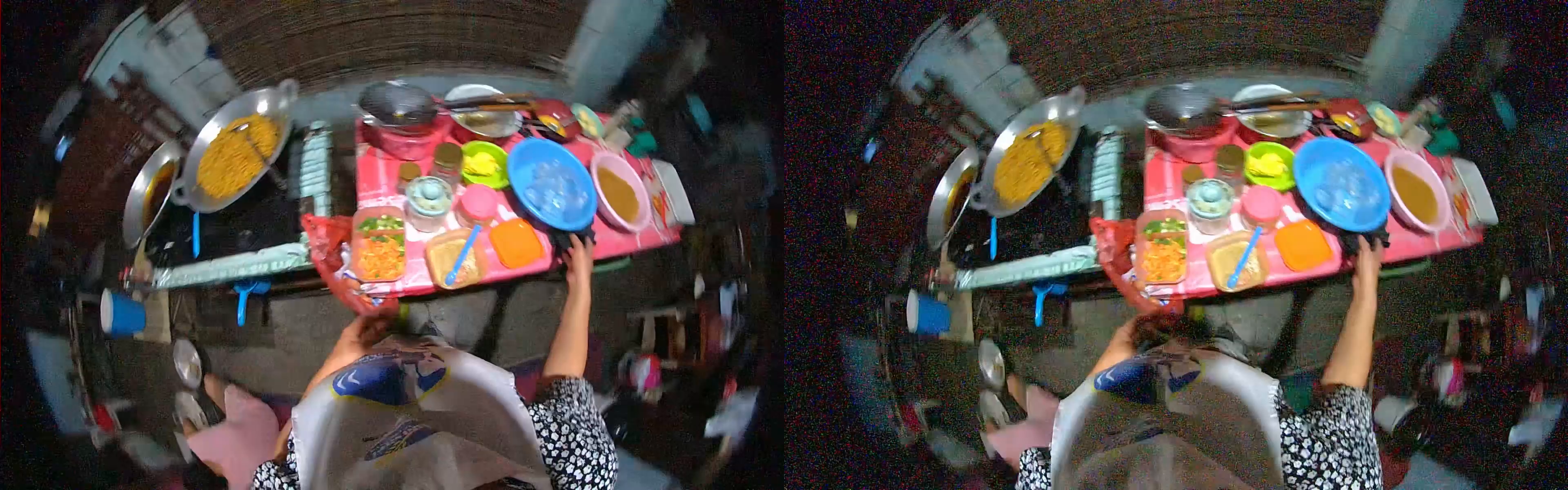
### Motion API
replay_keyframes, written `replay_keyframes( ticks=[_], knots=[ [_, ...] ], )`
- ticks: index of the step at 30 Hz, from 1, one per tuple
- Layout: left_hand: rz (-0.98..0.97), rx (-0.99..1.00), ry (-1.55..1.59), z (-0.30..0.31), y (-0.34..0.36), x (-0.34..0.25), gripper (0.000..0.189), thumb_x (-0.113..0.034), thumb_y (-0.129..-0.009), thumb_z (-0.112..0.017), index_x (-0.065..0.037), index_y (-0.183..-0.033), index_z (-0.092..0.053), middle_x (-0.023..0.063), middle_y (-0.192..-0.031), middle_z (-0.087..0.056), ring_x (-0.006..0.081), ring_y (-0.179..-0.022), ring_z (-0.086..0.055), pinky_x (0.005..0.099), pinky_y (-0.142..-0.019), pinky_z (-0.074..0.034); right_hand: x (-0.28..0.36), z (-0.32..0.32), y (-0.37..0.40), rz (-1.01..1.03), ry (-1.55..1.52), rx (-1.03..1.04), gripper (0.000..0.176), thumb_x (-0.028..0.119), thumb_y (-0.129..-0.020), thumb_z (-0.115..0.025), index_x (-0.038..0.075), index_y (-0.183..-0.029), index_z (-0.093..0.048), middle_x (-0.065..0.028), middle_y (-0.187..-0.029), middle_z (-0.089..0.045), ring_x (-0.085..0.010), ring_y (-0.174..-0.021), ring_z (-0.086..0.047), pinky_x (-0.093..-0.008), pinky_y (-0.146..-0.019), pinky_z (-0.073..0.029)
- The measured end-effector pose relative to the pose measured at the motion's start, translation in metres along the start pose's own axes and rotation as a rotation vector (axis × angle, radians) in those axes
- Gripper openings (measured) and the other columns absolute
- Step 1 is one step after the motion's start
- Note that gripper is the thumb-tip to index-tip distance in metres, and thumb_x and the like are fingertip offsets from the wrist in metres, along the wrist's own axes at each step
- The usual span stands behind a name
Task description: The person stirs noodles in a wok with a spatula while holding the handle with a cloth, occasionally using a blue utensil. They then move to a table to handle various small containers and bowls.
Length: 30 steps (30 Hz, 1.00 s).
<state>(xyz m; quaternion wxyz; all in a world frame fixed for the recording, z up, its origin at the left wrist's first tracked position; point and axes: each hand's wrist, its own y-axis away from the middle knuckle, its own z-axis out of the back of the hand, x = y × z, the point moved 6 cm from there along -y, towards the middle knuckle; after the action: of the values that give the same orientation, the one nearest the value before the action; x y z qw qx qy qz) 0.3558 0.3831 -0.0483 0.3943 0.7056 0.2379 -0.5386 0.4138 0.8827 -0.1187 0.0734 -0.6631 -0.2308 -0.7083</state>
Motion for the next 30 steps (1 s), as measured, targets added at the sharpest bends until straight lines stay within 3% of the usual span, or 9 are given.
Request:
replay_keyframes(
  ticks=[3, 9, 12, 13, 15, 16, 22, 28, 30],
  knots=[
    [0.059, -0.060, -0.067, 0.020, 0.023, 0.014, 0.040, -0.025, -0.088, -0.045, -0.002, -0.120, -0.040, 0.0131, -0.115, -0.048, 0.0187, -0.108, -0.044, 0.0283, -0.091, -0.033, 0.025, -0.029, 0.027, 0.218, -0.131, -0.137, 0.036, 0.019, -0.082, -0.053, 0.004, -0.113, -0.044, -0.0027, -0.087, -0.053, -0.0094, -0.065, -0.049, -0.0200, -0.052, -0.039],
    [0.152, -0.228, -0.185, 0.072, 0.068, 0.045, 0.039, -0.024, -0.087, -0.046, -0.002, -0.118, -0.042, 0.0132, -0.112, -0.050, 0.0192, -0.106, -0.046, 0.0286, -0.089, -0.035, 0.050, -0.127, 0.098, 0.401, -0.141, 0.142, 0.028, 0.027, -0.088, -0.045, 0.001, -0.089, -0.055, 0.0001, -0.065, -0.048, -0.0054, -0.055, -0.043, -0.0194, -0.047, -0.037],
    [0.177, -0.256, -0.252, 0.101, 0.076, 0.057, 0.038, -0.024, -0.087, -0.047, -0.002, -0.118, -0.043, 0.0132, -0.111, -0.051, 0.0194, -0.104, -0.047, 0.0287, -0.088, -0.036, 0.071, -0.177, 0.152, 0.457, -0.106, 0.189, 0.023, 0.021, -0.087, -0.046, 0.002, -0.090, -0.058, -0.0013, -0.076, -0.055, -0.0053, -0.056, -0.044, -0.0191, -0.050, -0.040],
    [0.183, -0.250, -0.282, 0.109, 0.075, 0.060, 0.038, -0.024, -0.087, -0.047, -0.002, -0.118, -0.043, 0.0133, -0.111, -0.051, 0.0195, -0.104, -0.047, 0.0288, -0.088, -0.036, 0.074, -0.185, 0.151, 0.735, 0.056, 0.186, 0.020, 0.019, -0.087, -0.047, 0.002, -0.089, -0.057, 0.0006, -0.073, -0.052, -0.0042, -0.060, -0.044, -0.0185, -0.052, -0.039],
    [0.183, -0.218, -0.341, 0.126, 0.070, 0.065, 0.038, -0.023, -0.086, -0.047, -0.002, -0.117, -0.043, 0.0133, -0.110, -0.052, 0.0197, -0.103, -0.048, 0.0289, -0.087, -0.036, 0.073, -0.202, 0.158, 0.509, -0.100, 0.268, 0.015, 0.015, -0.085, -0.050, 0.000, -0.084, -0.055, 0.0014, -0.073, -0.050, -0.0049, -0.065, -0.044, -0.0192, -0.056, -0.038],
    [0.184, -0.200, -0.370, 0.134, 0.068, 0.068, 0.037, -0.023, -0.086, -0.048, -0.002, -0.117, -0.043, 0.0133, -0.109, -0.052, 0.0198, -0.103, -0.048, 0.0289, -0.087, -0.037, 0.093, -0.205, 0.172, 0.714, -0.016, 0.224, 0.013, 0.013, -0.085, -0.050, 0.000, -0.083, -0.054, 0.0015, -0.073, -0.049, -0.0054, -0.065, -0.044, -0.0190, -0.057, -0.038],
    [0.167, -0.091, -0.512, 0.173, 0.050, 0.083, 0.036, -0.022, -0.085, -0.049, -0.002, -0.116, -0.045, 0.0134, -0.107, -0.054, 0.0203, -0.100, -0.050, 0.0292, -0.086, -0.038, 0.120, -0.187, 0.175, 0.903, 0.410, 0.020, 0.015, 0.009, -0.075, -0.058, 0.004, -0.089, -0.057, -0.0082, -0.073, -0.056, -0.0162, -0.065, -0.053, -0.0281, -0.064, -0.044],
    [0.095, -0.049, -0.600, 0.188, 0.040, 0.071, 0.036, -0.022, -0.085, -0.050, -0.003, -0.115, -0.046, 0.0135, -0.104, -0.055, 0.0207, -0.098, -0.052, 0.0295, -0.084, -0.039, 0.077, -0.172, 0.147, 0.621, 0.732, 0.168, 0.022, 0.012, -0.074, -0.059, 0.004, -0.095, -0.059, -0.0111, -0.081, -0.062, -0.0205, -0.074, -0.059, -0.0304, -0.067, -0.046],
    [0.254, -0.150, -0.250, 0.182, 0.043, 0.035, 0.033, -0.020, -0.084, -0.051, -0.001, -0.112, -0.048, 0.0131, -0.102, -0.057, 0.0194, -0.095, -0.054, 0.0294, -0.081, -0.041, 0.059, -0.182, 0.130, 0.630, 0.840, 0.266, 0.029, 0.016, -0.072, -0.059, 0.005, -0.099, -0.058, -0.0168, -0.090, -0.059, -0.0278, -0.081, -0.058, -0.0343, -0.071, -0.046]
  ],
)
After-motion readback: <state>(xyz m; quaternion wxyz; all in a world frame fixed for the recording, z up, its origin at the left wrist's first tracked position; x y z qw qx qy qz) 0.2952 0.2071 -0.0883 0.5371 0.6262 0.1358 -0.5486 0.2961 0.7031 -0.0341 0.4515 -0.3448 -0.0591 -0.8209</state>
